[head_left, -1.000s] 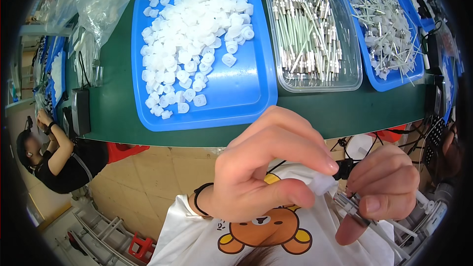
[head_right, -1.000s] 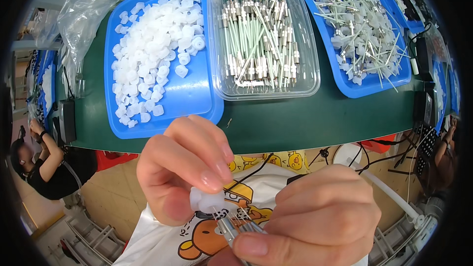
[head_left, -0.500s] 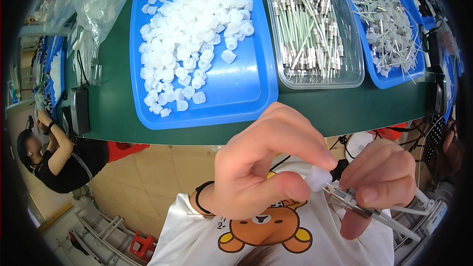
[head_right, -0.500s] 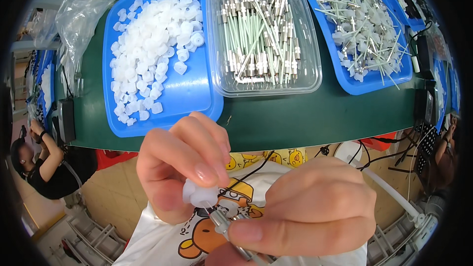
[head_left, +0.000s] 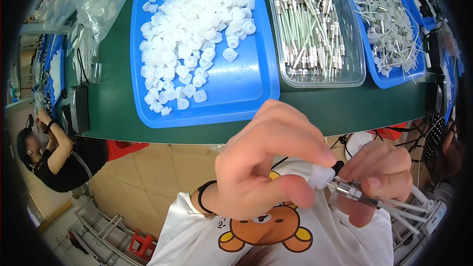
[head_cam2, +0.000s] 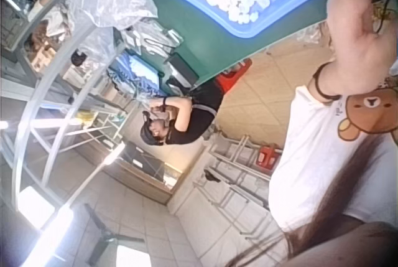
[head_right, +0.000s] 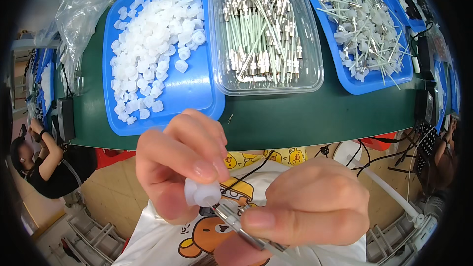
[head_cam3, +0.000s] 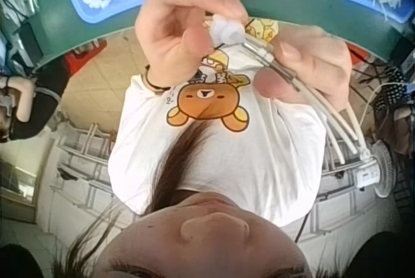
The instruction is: Assembling plastic tubing into connectors at a workstation.
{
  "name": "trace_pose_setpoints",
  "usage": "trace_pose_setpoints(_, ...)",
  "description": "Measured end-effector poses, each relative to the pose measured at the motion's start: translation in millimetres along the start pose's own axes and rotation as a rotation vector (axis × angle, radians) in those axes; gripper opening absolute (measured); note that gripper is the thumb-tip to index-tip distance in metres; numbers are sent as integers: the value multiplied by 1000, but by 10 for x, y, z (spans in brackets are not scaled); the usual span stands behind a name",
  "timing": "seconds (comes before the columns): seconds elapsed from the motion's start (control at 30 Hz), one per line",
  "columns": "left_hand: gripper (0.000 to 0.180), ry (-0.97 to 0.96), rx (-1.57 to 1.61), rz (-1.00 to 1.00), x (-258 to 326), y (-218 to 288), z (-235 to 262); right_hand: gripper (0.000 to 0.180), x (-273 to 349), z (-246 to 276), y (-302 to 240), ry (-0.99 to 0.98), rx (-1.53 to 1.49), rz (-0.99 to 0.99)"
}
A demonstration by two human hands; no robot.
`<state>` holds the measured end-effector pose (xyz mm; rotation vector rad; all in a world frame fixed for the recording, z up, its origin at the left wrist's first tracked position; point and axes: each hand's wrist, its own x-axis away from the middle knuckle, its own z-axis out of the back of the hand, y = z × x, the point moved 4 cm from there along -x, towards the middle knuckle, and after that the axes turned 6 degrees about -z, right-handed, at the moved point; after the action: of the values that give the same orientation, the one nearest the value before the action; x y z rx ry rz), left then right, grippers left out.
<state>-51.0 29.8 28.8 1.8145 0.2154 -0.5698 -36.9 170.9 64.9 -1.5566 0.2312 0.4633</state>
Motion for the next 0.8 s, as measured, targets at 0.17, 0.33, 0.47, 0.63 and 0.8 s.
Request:
trace_pose_setpoints(0.17,34,-31,-137,-135,13,33,22,27,77,-46,0,84,69,106)
trace_pose_setpoints(0.33,36,-37,-169,-145,1,86,-3,27,88,-45,6,74,35,125)
trace_pose_setpoints(0.47,40,-28,-180,-167,10,107,-6,37,14,16,-2,-183,63,209)
trace_pose_setpoints(0.63,43,-24,-298,-189,0,148,-8,45,80,-9,68,-129,5,341)
trace_pose_setpoints(0.8,44,-21,-386,-195,-11,184,-8,43,94,41,69,-185,3,362)
